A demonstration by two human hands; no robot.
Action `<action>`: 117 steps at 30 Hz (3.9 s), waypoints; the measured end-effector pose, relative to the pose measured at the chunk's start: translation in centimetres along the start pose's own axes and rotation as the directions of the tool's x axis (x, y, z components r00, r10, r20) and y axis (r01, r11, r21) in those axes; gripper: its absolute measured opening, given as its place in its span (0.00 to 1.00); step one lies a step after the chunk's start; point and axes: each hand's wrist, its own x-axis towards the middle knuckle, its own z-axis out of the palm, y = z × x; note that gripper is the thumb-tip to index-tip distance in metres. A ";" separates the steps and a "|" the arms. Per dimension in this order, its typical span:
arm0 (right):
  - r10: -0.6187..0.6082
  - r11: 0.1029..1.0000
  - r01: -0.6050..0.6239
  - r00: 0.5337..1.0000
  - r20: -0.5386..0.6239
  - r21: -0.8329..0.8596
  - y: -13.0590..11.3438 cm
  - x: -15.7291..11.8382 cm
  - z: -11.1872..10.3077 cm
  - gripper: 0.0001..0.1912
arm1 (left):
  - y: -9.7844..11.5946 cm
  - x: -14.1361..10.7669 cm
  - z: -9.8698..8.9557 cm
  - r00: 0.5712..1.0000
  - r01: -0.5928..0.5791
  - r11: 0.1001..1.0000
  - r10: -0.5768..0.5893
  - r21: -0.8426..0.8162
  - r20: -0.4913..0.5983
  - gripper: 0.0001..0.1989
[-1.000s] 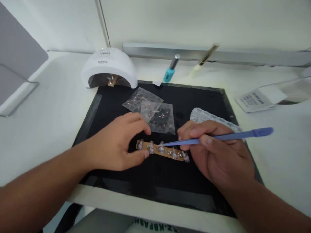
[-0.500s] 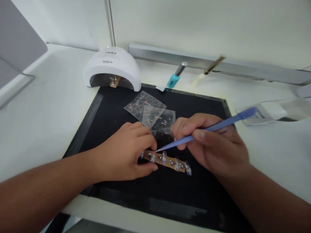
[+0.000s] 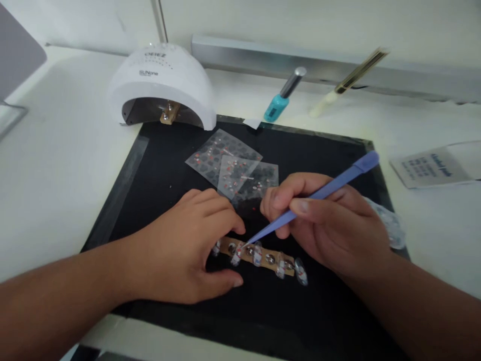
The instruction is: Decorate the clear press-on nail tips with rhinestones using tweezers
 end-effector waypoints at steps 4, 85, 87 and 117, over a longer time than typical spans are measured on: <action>0.030 0.999 -0.031 0.999 -0.025 -0.034 -0.1 0.2 0.2 0.05 | 0.1 -0.1 -0.1 1.000 0.005 1.000 -0.005 0.024 0.000 0.19; 0.034 0.995 -0.036 0.999 -0.023 -0.090 -0.7 0.3 0.7 0.04 | -0.3 -0.3 -0.7 0.967 -0.252 0.967 0.253 0.039 -0.018 0.05; 0.032 0.996 -0.034 0.999 -0.024 -0.085 -0.6 0.4 0.7 0.04 | -0.3 -0.3 -0.7 0.968 -0.251 0.967 0.252 0.044 -0.018 0.05; -0.150 0.964 0.159 0.987 -0.057 0.215 1.2 1.7 -1.3 0.05 | -0.8 0.2 -0.4 0.944 -0.327 0.944 0.323 -0.052 -0.067 0.09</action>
